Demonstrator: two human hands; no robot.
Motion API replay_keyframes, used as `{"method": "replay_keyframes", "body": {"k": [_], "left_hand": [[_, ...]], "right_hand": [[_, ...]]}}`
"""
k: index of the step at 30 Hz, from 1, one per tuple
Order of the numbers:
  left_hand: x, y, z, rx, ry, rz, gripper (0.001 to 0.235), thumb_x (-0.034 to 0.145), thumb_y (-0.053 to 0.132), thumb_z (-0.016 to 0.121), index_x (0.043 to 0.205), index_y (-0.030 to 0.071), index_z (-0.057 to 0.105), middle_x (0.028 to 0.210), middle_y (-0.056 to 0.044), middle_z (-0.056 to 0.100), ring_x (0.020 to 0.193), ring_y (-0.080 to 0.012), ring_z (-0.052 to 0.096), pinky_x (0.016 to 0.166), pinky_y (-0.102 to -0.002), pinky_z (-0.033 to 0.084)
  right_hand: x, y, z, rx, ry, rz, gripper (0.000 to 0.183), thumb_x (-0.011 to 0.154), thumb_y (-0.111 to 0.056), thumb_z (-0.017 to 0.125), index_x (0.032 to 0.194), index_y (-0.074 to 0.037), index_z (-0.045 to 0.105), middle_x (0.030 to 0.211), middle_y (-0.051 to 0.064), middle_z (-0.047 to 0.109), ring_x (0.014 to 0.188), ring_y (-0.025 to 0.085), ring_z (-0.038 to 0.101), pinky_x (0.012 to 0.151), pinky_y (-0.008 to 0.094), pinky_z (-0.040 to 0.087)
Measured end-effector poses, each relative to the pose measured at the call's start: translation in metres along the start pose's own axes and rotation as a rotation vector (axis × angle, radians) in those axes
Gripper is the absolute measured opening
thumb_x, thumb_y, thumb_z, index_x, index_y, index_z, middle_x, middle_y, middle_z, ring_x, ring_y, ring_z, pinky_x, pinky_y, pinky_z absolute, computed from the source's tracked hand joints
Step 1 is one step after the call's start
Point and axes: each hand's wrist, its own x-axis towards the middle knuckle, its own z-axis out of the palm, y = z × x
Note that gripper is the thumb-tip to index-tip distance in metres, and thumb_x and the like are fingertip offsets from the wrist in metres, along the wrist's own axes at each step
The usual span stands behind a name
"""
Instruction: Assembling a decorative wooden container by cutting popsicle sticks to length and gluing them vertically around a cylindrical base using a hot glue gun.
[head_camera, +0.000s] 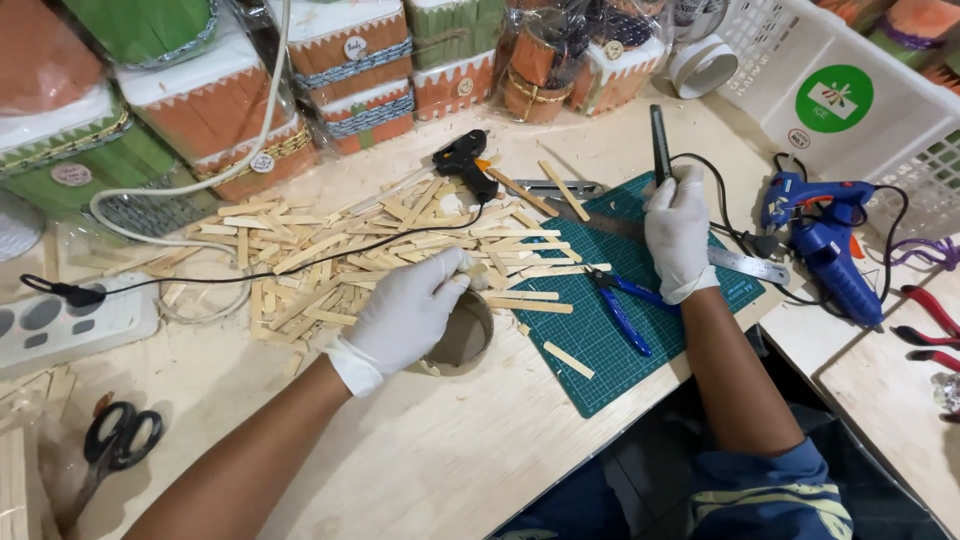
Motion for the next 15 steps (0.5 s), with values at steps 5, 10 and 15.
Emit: {"method": "replay_keyframes", "body": {"k": [5,10,15], "left_hand": [[-0.004,0.004,-0.007,0.162,-0.089,-0.034,0.026,0.097,0.028,0.059,0.120,0.024,0.071,0.108,-0.006,0.078,0.111,-0.0305,0.070,0.095,-0.048,0.054],[0.012,0.058,-0.028,0.130,-0.152,-0.091,0.027,0.094,0.026,0.060,0.116,0.024,0.076,0.103,-0.002,0.081,0.113,-0.0262,0.071,0.099,-0.045,0.053],[0.085,0.032,-0.015,-0.597,0.071,-0.022,0.027,0.096,0.011,0.062,0.122,0.005,0.069,0.096,-0.008,0.079,0.079,-0.0093,0.076,0.064,-0.014,0.056]], "right_hand": [[-0.014,-0.059,-0.019,0.331,-0.020,0.002,0.021,0.107,-0.007,0.034,0.126,-0.005,0.043,0.086,0.003,0.070,0.072,0.014,0.067,0.063,0.028,0.051],[-0.027,-0.122,-0.004,0.547,-0.198,0.153,0.031,0.104,-0.011,0.033,0.128,-0.005,0.053,0.078,0.001,0.061,0.070,0.012,0.060,0.055,0.023,0.045],[-0.023,-0.132,0.046,1.143,-0.597,0.197,0.032,0.102,0.000,0.043,0.132,0.001,0.052,0.095,0.004,0.056,0.086,0.017,0.063,0.076,0.031,0.058]]}}
